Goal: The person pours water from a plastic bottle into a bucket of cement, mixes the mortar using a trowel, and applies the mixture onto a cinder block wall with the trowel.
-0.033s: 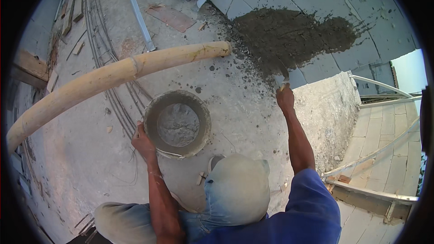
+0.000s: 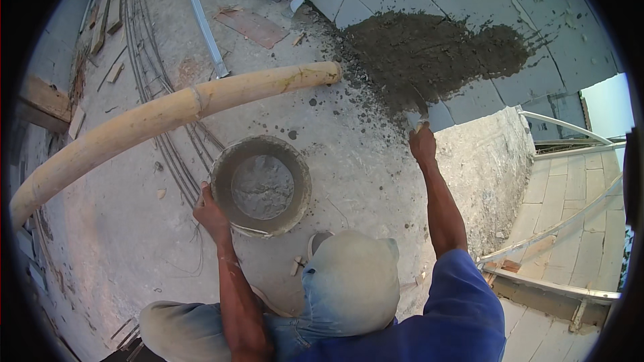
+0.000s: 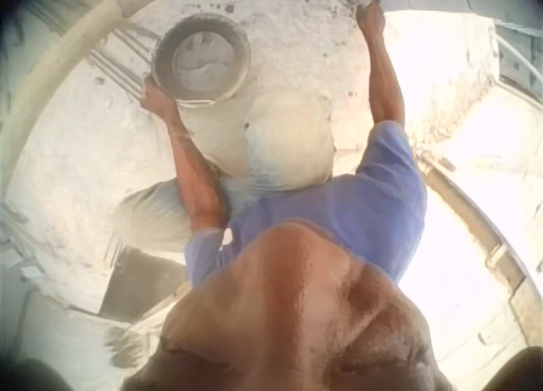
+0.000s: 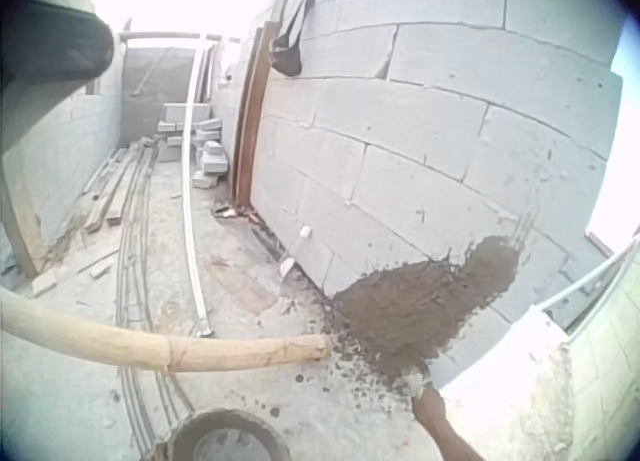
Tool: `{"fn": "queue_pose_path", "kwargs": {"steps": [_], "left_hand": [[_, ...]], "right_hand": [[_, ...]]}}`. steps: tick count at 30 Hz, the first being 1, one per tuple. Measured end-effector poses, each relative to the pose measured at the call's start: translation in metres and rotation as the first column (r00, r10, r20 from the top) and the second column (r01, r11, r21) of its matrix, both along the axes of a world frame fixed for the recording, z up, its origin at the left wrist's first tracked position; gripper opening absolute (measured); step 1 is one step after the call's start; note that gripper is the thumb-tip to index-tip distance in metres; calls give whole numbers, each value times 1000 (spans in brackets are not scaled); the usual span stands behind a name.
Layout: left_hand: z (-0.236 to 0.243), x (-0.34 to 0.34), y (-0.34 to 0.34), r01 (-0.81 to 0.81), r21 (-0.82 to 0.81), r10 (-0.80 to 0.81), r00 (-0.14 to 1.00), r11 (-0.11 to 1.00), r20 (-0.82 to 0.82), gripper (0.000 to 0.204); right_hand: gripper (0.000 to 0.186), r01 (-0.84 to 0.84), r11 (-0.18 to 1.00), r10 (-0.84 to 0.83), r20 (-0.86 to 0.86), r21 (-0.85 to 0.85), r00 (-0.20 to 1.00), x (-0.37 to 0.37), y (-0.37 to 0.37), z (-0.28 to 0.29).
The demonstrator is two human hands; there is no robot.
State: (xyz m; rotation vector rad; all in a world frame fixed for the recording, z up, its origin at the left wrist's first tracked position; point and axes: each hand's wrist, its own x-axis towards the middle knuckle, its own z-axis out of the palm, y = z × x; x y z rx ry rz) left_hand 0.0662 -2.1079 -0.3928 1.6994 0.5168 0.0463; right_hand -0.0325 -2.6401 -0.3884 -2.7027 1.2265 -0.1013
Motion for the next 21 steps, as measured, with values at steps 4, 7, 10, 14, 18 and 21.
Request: {"fn": "queue_pose_path", "kwargs": {"steps": [4, 7, 10, 14, 18, 21], "left_hand": [[-11, 1, 4, 11, 47, -11, 1000, 999, -5, 45], [-13, 2, 6, 17, 96, -15, 1000, 995, -19, 45], [-10, 2, 4, -11, 93, 14, 999, 996, -32, 44], [-4, 3, 2, -41, 75, 42, 999, 996, -8, 43], [-11, 1, -5, -18, 22, 18, 1000, 1000, 15, 44], [-19, 3, -10, -33, 18, 33, 999, 999, -11, 45]], "right_hand": [[43, -90, 994, 91, 8, -55, 996, 14, -6, -16], [44, -22, 999, 22, 12, -25, 1000, 23, 1, -28], [45, 12, 999, -12, -11, -43, 1000, 27, -4, -43], [42, -17, 999, 17, -3, -48, 1000, 49, -2, -66], [40, -14, 997, 15, -16, 75, 1000, 91, -22, -78], [39, 35, 996, -33, -30, 81, 999, 106, -14, -83]]}}
